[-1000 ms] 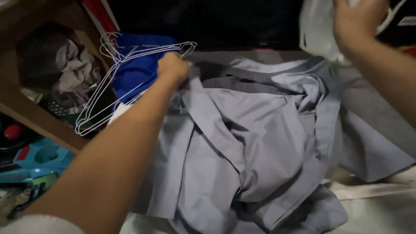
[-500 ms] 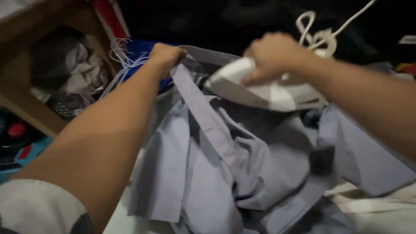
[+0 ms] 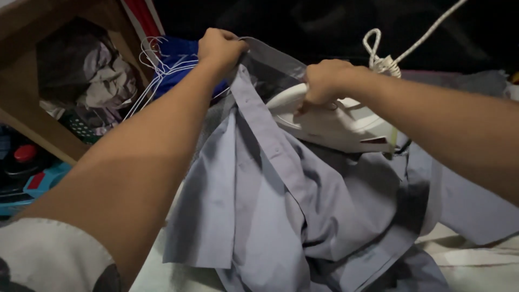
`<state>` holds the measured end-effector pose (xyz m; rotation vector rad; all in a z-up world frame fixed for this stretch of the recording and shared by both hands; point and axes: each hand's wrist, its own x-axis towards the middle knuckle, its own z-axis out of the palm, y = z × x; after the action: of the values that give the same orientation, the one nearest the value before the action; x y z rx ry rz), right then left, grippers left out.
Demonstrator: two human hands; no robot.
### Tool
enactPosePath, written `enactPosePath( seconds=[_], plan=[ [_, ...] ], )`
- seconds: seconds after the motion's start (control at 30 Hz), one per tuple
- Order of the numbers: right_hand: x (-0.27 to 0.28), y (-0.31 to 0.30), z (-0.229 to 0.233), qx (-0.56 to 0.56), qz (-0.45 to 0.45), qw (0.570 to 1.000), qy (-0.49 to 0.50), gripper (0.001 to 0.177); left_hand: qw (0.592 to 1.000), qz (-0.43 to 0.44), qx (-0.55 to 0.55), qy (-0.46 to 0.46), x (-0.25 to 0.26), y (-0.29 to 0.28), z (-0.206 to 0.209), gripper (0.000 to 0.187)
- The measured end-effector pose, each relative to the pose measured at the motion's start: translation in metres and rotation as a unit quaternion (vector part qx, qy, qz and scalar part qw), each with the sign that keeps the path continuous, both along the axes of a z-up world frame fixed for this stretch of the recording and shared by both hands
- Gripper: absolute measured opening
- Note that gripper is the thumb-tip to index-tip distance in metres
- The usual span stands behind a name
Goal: Ironing a grey button-down shirt on an ironing board.
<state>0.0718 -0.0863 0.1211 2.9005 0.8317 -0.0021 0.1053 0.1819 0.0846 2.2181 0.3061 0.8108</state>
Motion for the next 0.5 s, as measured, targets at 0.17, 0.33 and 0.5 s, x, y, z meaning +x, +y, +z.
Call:
enactPosePath(
  seconds=[0.17,0.33,0.5],
  plan=[
    [0.019,-0.005,-0.016,0.011,-0.005,1.0,-0.02,0.049,0.999,0.014,-0.01,0.035,0.002,0.0,-0.002,0.032],
    [0.012,0.004,-0.002,-0.03,-0.037,0.997,0.054,0.051,0.999,0.018,-0.005,0.047,-0.014,-0.011,0.009,0.031],
    [0.027,0.006,-0.019,0.001,-0.063,0.998,-0.018,0.068,0.996,0.027,0.042,0.068,-0.02,-0.026,0.011,0.036]
  ],
)
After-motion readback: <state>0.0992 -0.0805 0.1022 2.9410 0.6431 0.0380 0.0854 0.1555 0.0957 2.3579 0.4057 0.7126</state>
